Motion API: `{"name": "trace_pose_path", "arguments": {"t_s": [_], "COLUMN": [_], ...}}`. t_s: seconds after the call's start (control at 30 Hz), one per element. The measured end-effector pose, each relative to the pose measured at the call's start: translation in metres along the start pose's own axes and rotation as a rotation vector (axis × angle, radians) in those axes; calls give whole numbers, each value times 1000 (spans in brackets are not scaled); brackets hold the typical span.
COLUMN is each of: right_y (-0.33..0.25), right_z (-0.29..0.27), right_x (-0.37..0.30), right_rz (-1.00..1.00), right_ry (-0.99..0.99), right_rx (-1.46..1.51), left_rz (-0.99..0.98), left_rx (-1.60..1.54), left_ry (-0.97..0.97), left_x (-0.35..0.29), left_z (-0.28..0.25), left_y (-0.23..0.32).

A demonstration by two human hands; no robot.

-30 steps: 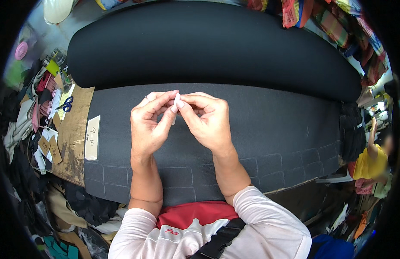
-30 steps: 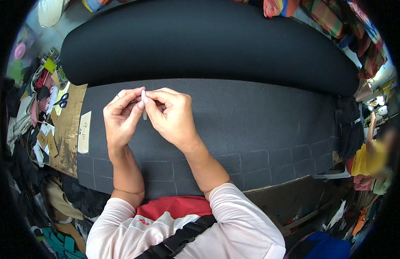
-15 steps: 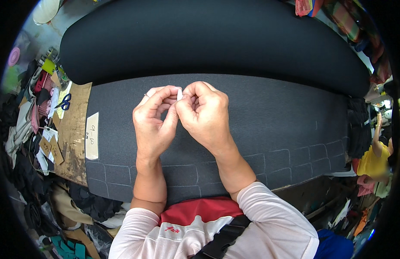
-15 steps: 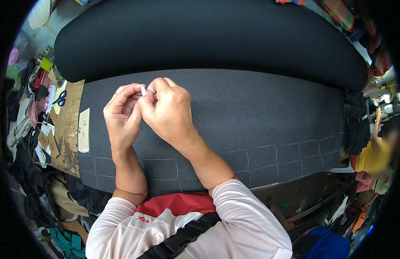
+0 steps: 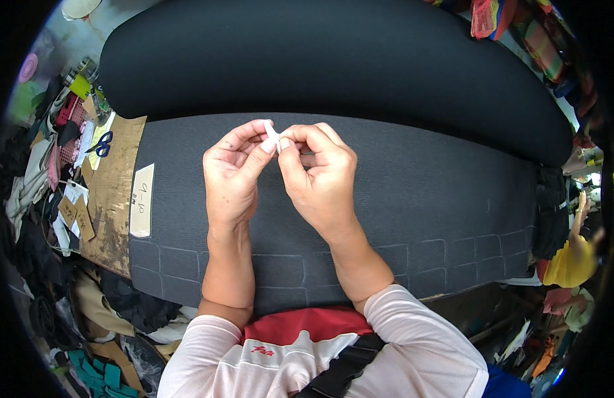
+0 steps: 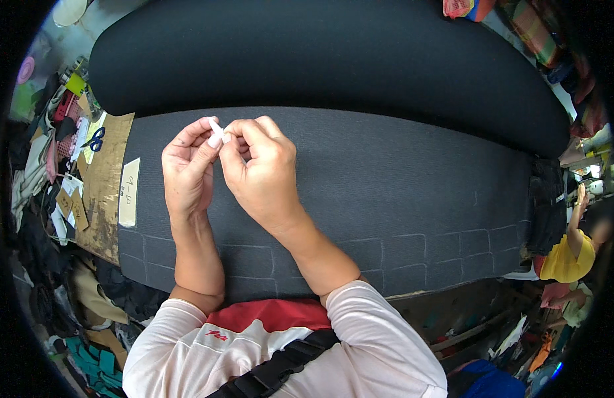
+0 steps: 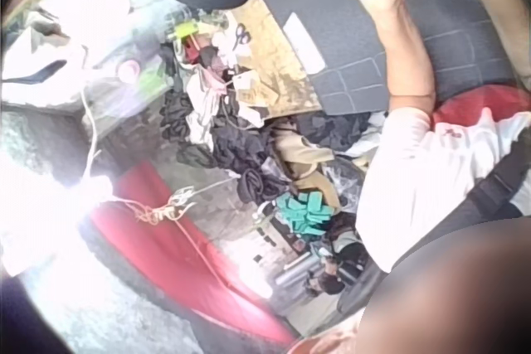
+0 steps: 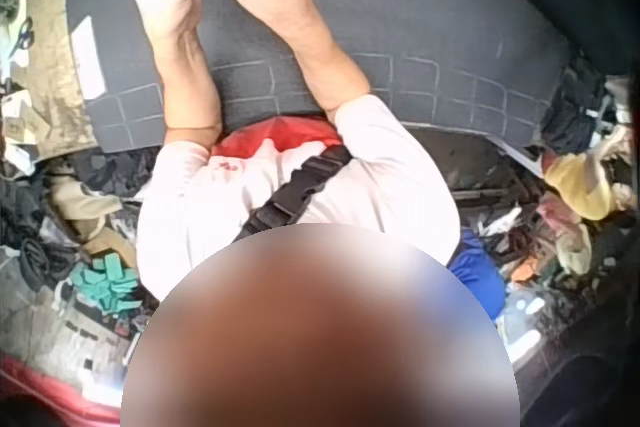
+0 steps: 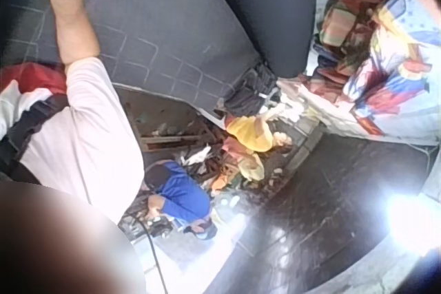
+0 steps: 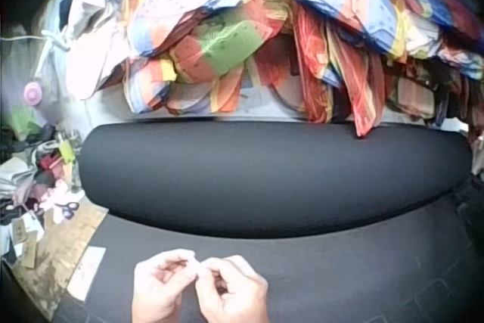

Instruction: The person uses a white marker and a small cardboard template to trace rectangular outlines on a large black fabric roll. They repeatedly reposition the template and draw lines, then briefly handle a small white strip of material before continuing to mark the fabric.

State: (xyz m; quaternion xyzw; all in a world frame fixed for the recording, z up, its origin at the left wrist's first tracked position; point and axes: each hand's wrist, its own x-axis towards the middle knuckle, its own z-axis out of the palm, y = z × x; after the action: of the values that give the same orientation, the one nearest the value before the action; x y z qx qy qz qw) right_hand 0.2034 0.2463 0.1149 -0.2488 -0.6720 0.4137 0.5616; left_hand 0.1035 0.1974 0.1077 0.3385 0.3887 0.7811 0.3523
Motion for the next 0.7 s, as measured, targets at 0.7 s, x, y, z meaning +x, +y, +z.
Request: {"name": "trace_pose_path", "arguments": {"t_s": [0.7], "right_y": [12], "right_z": [13], "right_x": [-5], "right_rz": [-141], "right_ry": [27], "right_rx": [-66], "left_rz": [-28], "left_rx": [-33], "left_ry": [37], "left_x": [0], "left_z": [-12], "left_y": [-2]}}
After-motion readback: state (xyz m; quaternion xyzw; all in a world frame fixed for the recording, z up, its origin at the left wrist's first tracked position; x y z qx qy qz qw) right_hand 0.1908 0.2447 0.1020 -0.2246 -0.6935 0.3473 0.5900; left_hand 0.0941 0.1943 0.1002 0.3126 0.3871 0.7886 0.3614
